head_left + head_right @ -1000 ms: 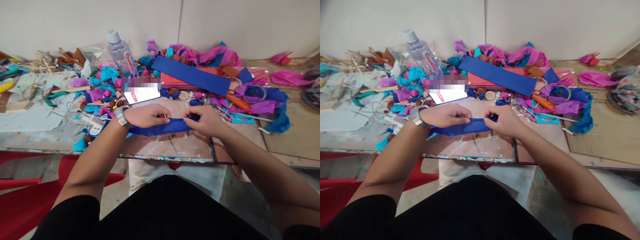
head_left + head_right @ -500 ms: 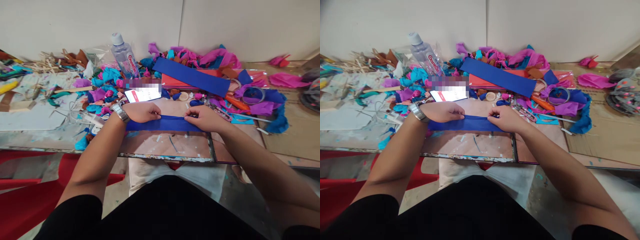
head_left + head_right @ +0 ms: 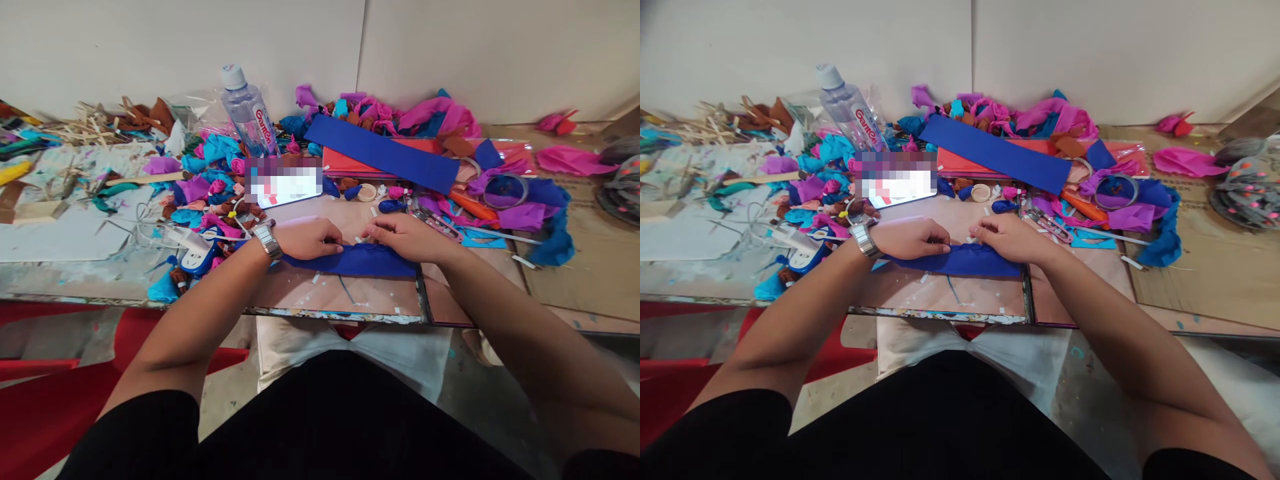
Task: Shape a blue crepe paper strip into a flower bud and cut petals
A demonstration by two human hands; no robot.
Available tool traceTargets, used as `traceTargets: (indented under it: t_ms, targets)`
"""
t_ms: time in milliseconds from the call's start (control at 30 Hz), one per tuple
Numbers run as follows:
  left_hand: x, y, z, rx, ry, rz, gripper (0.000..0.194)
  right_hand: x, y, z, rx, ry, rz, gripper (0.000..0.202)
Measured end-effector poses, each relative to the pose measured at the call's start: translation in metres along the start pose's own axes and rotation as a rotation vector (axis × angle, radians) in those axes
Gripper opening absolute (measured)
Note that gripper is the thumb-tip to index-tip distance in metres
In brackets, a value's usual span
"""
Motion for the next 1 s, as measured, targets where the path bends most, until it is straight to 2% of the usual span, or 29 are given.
traceTargets:
  t_ms: [100,233,433,600,767,1000]
  targets:
    - [0.001,-0.005,0.001,-0.002,-0.02,0.021,0.035,0.002,0.016,0.003,-0.076,-0.033,-0.101,0.051]
    - [0.0,-0.004,0.0,0.008,-0.023,0.027,0.034,0.004,0.025,0.012,-0.039,0.042,-0.162,0.048]
    - [-0.002,-0.001,0.0,0.006,0.01,0.018,0.034,0.001,0.006,0.011,-0.022,0.065,-0.003,0.048]
    - [-0.002,0.002,0.001,0.042,0.079,0.02,0.036,0.001,-0.021,-0.003,0.123,0.014,0.218,0.033]
    - [-0.002,0.011,0.0,0.079,0.113,-0.032,0.033,0.002,-0.028,-0.015,0.125,0.025,0.236,0.023]
    - [-0.004,0.006,0.001,0.137,0.128,0.007,0.035,0.004,-0.031,-0.012,0.234,0.125,0.266,0.019]
Point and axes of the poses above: each hand's wrist, its own x-axis away from the middle knuckle, its own z-axis out of the back of the hand, y = z × x, the point moved 9 cm from there along -x, towards the middle knuckle, and after that the axes turned 6 degrees about z, right-handed, at the moved point
